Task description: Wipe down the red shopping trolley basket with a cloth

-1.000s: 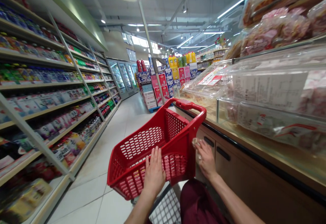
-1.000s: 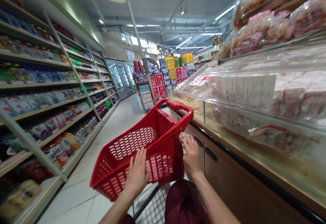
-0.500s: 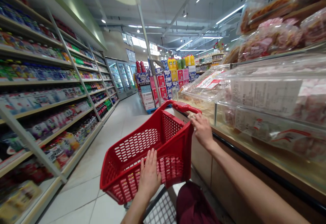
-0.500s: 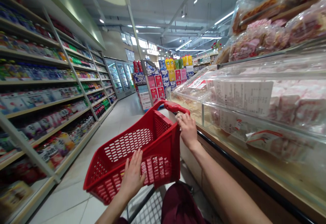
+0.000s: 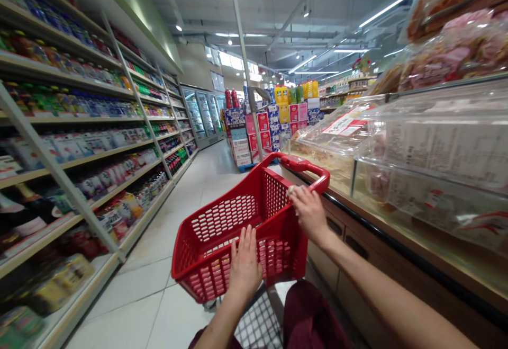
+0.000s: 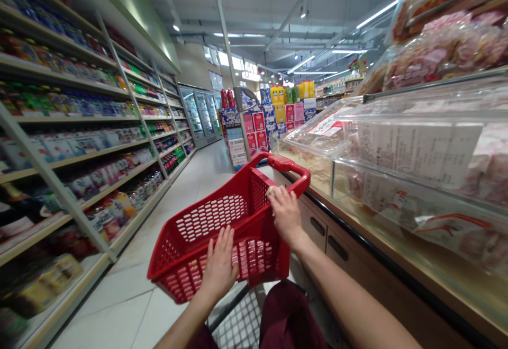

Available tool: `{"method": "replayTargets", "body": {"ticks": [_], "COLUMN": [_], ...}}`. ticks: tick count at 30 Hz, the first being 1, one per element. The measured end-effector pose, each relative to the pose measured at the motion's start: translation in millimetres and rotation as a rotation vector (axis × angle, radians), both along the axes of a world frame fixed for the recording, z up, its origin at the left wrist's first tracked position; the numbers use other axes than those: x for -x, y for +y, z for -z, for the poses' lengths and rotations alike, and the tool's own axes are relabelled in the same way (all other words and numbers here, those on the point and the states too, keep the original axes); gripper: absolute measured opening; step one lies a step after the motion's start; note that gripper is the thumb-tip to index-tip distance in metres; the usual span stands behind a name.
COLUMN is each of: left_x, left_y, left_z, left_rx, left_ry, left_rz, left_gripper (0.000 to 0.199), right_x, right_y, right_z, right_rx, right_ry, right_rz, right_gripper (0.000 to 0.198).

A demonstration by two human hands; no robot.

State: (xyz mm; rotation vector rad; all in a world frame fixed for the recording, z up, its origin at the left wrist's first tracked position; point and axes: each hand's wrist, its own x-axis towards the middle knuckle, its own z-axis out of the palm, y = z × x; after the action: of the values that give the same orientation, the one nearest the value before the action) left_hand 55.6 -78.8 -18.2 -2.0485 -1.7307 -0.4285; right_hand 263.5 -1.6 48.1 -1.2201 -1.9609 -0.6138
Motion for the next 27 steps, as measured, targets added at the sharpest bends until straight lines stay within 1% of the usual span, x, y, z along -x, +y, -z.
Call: {"method": "replayTargets", "body": {"ticks": [2,3,4,7,8,9,12,13,14,18,19,20,23,24,25,27], "left_x": [-1,-1,-1,-3,-4,-5,-8,-8,-9,-8,-7,-6,-4,-4,-3,-4], "left_y": [0,0,0,1,2,3,7,8,9,11,11,11,12,12,12,12], "left_z": [-0.2,-0.2,-0.3,-0.1,0.1,0.3,1.0,1.1,1.0,0.5,0.4,0.4,0.7,1.0,1.2,1.3], "left_rx": [-0.009,-0.007,0.002,0.033,0.036,0.036,0.031,0.031,0.032,0.023,0.022,0.023,0.034,0.035,0.034,0.033], "left_ry": [0.006,0.007,0.006,-0.003,-0.006,-0.008,-0.015,-0.019,-0.025,-0.053,-0.059,-0.064,-0.069,-0.067,-0.065,-0.066], "left_rz": [-0.003,-0.004,-0.004,-0.009,-0.015,-0.022,-0.034,-0.033,-0.029,-0.012,-0.012,-0.011,0.000,0.005,0.007,0.001], "left_gripper": [0.073,0.072,0.072,0.073,0.074,0.074,0.076,0.076,0.076,0.075,0.074,0.074,0.072,0.071,0.071,0.071], "right_x": [9,11,12,7,7,9,17,19,19,13,16,20,37,40,42,41], "right_y": [-6,-8,-8,-2,0,1,-1,-1,0,9,9,9,4,3,3,4], "right_z": [9,11,11,4,4,4,14,16,18,14,15,17,25,26,25,21], "right_rx": [-0.012,-0.016,-0.018,-0.023,-0.030,-0.039,-0.064,-0.067,-0.065,-0.061,-0.069,-0.079,-0.111,-0.114,-0.108,-0.087], "right_ry": [-0.130,-0.160,-0.152,0.015,0.048,0.049,-0.087,-0.112,-0.106,0.059,0.061,0.039,-0.074,-0.088,-0.082,-0.027], "right_rz": [-0.168,-0.206,-0.193,0.026,0.064,0.054,-0.140,-0.177,-0.172,0.031,0.033,0.000,-0.180,-0.210,-0.207,-0.133], "right_gripper": [0.044,0.044,0.045,0.047,0.047,0.047,0.047,0.047,0.047,0.047,0.046,0.045,0.042,0.043,0.043,0.044]}}
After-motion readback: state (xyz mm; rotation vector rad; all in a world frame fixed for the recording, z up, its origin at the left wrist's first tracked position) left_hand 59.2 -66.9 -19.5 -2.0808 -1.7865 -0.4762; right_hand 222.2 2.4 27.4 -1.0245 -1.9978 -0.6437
